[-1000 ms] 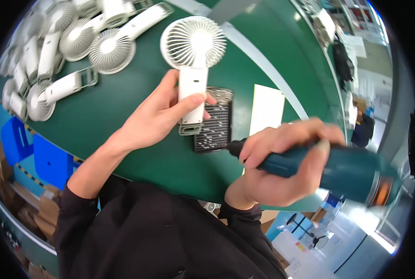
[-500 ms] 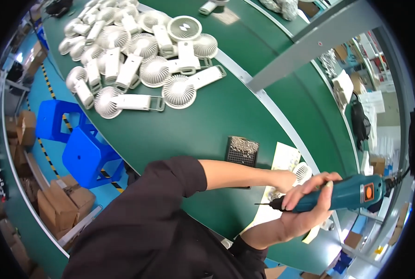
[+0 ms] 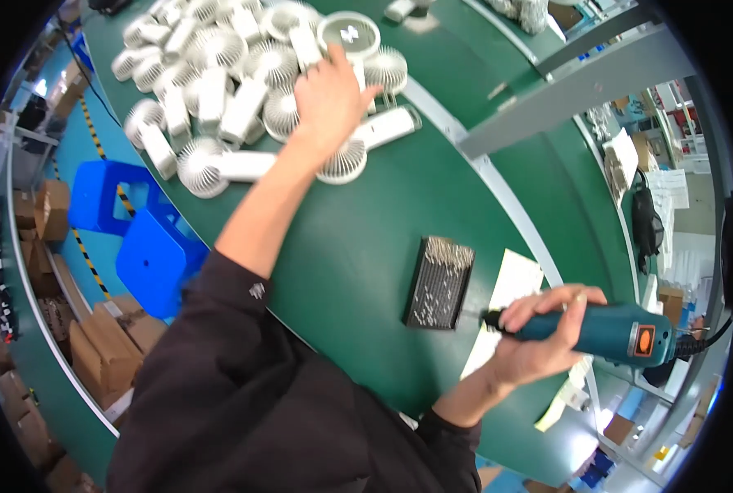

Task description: Assemble handheld fans by screwing together components with an electric screwdriver.

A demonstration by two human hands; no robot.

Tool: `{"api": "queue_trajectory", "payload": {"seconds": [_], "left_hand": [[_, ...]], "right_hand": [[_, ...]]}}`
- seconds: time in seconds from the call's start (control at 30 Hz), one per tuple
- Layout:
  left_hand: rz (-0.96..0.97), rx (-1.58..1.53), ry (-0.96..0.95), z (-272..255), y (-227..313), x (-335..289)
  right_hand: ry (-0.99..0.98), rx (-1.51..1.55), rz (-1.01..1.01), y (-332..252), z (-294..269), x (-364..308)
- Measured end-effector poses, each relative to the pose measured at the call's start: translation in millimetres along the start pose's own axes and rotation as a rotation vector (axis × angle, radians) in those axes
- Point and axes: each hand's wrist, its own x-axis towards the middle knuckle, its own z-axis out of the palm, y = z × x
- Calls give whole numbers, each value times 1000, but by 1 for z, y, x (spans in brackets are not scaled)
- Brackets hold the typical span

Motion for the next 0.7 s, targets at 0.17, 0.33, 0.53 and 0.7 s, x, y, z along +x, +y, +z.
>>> {"api": "queue_trajectory", "payload": {"seconds": [0.17, 0.33, 0.53, 0.7], "left_hand": [[16, -307, 28, -2, -3, 1], [514, -1604, 66, -20, -2, -38], [-324, -1889, -869, -46, 27, -114], [-402, -1871, -971, -32, 30, -148]], "right_hand": [[15, -34, -71, 31, 2, -7], [33, -114, -186, 57, -1, -15], [39, -120, -145, 67, -7, -18], [30, -154, -152, 75, -8, -19]]}}
